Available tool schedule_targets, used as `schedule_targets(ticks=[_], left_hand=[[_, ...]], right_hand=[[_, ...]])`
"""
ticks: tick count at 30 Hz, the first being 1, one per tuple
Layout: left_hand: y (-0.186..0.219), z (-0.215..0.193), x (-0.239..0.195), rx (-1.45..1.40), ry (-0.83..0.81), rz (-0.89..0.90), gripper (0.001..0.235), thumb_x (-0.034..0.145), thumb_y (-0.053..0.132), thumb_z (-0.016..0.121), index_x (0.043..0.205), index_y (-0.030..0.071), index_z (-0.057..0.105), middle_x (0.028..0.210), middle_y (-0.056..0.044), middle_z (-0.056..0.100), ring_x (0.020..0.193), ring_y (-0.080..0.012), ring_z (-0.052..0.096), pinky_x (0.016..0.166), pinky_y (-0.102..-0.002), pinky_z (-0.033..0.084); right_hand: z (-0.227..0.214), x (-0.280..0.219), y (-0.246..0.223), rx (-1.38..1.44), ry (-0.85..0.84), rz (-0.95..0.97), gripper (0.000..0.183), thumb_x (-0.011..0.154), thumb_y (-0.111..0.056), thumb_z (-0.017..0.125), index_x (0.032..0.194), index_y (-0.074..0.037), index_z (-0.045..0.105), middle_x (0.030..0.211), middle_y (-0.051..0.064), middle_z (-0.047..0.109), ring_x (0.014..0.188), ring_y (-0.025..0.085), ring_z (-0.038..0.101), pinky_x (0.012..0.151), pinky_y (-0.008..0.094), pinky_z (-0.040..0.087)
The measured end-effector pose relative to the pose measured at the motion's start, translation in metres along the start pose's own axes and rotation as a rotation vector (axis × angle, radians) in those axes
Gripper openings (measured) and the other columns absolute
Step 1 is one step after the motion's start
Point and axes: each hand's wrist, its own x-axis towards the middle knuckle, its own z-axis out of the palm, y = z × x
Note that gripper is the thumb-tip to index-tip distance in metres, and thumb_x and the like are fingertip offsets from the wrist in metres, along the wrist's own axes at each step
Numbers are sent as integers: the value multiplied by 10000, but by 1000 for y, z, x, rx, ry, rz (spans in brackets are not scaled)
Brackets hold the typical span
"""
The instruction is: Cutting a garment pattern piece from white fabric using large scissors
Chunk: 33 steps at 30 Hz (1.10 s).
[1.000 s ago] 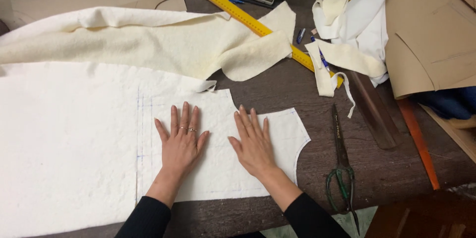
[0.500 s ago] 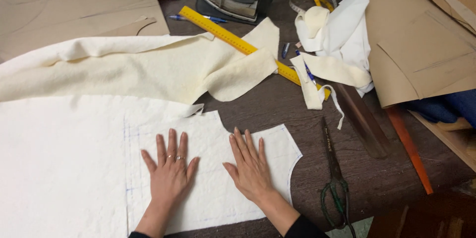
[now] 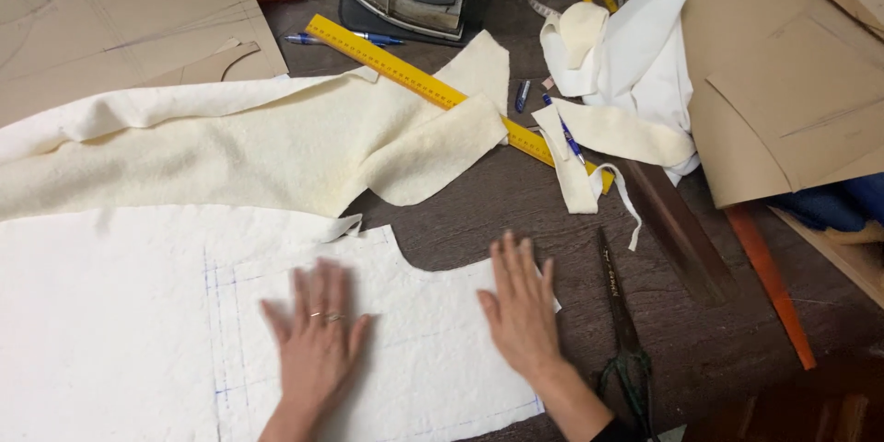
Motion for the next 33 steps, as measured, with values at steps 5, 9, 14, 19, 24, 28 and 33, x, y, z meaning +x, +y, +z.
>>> schedule_targets(ticks=[5,9,14,19,24,28,33], left_hand=[[41,-11,36,26,40,155,714,934,489,343,1541,167,152,1611,-22,145,1488,-231,110,1156,-598,30],[47,-4,52,76,70,181,671,952,482,344,1517,132,256,1593,-45,237,1478,-218,189,1170,-567,89],[45,-4,55,98,69,194,687,942,530,346,1495,125,316,1584,-47,268,1472,-231,211,1159,-579,92],[46,-8,55,53,44,190,674,962,523,304,1508,128,283,1592,-42,240,1481,-221,175,1176,-555,38],[44,-3,54,67,19,179,693,941,542,303,1511,149,263,1595,-20,231,1488,-210,157,1164,-574,82],[43,0,53,49,15,180,701,934,545,315,1513,154,259,1597,-17,225,1488,-208,155,1162,-581,74],[43,-1,53,62,15,182,701,932,536,325,1513,149,261,1594,-21,234,1485,-219,168,1158,-590,98]], right_hand=[[-17,3,-55,-145,145,-187,685,980,-542,191,1521,-136,82,1622,81,-20,1488,249,-23,1208,456,-11],[-12,2,-69,94,112,-258,698,946,-524,403,1498,-116,281,1597,96,197,1471,299,168,1165,525,122],[-9,4,-69,49,119,-254,733,911,-540,421,1499,-126,278,1587,111,217,1460,305,196,1168,531,118],[-10,3,-69,23,119,-250,745,904,-541,422,1502,-126,268,1589,113,206,1465,304,182,1175,535,108],[-14,-4,-57,-19,100,-222,792,926,-600,357,1525,-115,176,1615,98,108,1493,292,96,1190,511,73],[-4,-10,-33,-81,86,-179,742,954,-607,175,1518,-136,70,1618,80,-41,1485,256,-35,1194,490,-25],[9,-12,2,-9,-32,-55,701,991,-570,141,1539,-149,27,1611,76,-67,1464,243,-55,1167,483,-39]])
